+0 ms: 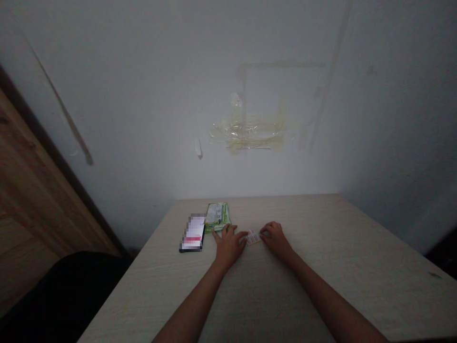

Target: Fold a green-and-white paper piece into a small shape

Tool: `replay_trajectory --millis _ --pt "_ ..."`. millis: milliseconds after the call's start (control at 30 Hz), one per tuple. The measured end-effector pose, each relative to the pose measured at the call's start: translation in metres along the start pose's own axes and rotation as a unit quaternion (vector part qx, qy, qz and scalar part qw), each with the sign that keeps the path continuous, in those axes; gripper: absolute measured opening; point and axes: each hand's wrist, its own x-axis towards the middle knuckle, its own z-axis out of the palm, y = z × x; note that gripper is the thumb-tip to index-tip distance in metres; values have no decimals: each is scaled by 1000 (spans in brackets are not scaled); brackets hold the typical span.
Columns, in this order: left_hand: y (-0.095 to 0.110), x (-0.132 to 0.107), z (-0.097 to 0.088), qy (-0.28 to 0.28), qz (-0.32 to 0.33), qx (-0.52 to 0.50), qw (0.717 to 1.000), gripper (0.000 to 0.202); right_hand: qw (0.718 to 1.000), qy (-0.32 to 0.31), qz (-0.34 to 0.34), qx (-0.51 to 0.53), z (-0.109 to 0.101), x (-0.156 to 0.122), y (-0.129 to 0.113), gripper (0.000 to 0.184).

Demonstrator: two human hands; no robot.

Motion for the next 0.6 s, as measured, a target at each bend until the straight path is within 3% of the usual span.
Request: replay_trajectory --millis 267,467,600 --pt "1 0 -3 -12 0 9 1000 30 1000 -14 3 5 1 1 3 7" --pt "1 1 -3 -11 -3 8 1000 30 1000 15 7 11 3 0 5 23" --pt "1 1 -1 -8 -5 5 1000 30 1000 3 12 2 2 0 4 13"
